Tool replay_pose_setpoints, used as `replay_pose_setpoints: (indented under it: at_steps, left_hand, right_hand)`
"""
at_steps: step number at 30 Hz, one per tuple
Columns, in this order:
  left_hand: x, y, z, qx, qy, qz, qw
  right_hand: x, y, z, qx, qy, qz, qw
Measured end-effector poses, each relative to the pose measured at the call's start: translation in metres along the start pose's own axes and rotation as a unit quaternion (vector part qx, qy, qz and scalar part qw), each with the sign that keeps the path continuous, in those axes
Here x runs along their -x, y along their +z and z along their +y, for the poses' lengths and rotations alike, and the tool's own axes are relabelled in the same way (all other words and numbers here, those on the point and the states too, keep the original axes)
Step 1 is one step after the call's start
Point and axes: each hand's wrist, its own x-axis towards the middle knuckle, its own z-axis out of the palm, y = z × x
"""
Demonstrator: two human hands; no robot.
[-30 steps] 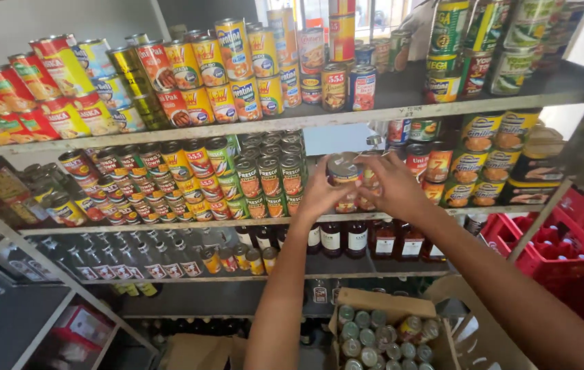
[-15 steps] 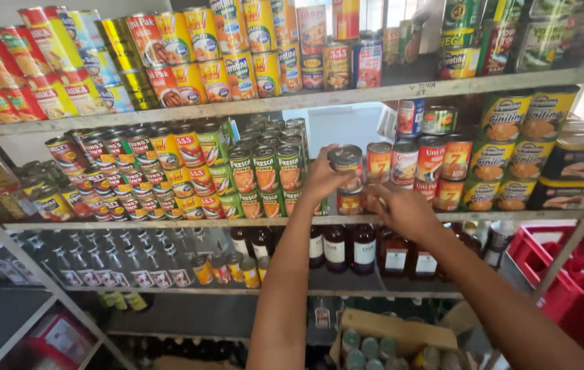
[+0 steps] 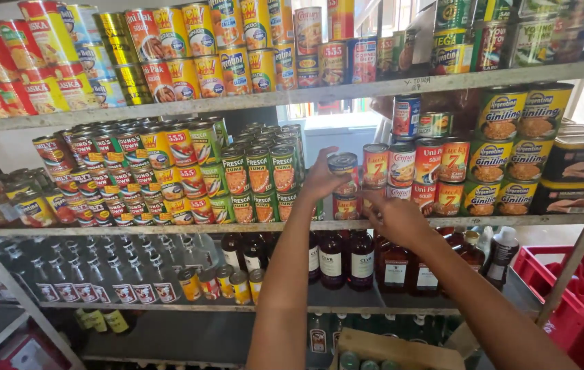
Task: Restocking canned food items onto grocery store shelves from a box on the floor.
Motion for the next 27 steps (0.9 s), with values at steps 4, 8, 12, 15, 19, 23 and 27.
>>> replay_pose_setpoints:
  at_steps: [4,8,12,15,19,23,27]
  left_hand:
    - [-0.002,0.002,0.008,-0.043,-0.006,-0.01,0.999]
    - [-0.014,0.012,-0.006,0.093,-0.002,-0.058,0.994]
    - [-0.009,0.009,-0.011,-0.051,0.088,-0.055,0.993]
    - [0.012,0.005,0.013,-0.071,0.074,-0.041,0.994]
    - [0.019,0.007,0.019,-0.074,0.056,-0.022,0.995]
    - [0.045,0.002,0.051,-0.096,0.1,0.062,0.988]
    - [0.067,-0.018,0.107,-0.18,0.234,0.076,0.952]
  right_hand:
    - [-0.003,-0.001,-0.005,0.033,0.033,-0.02,0.999]
    - [-0.007,0.009,0.002,0.008,0.038,-0.058,0.998]
    - [-0.005,0.017,0.003,0.002,0.045,-0.073,0.996]
    - [0.0,0.031,0.009,0.127,0.017,-0.067,0.989]
    - [0.005,0.024,0.002,0.067,0.012,-0.065,0.996]
    - [0.006,0.016,-0.005,-0.025,0.029,-0.072,0.997]
    - [-0.007,-0.015,-0.015,-0.011,0.08,-0.014,0.997]
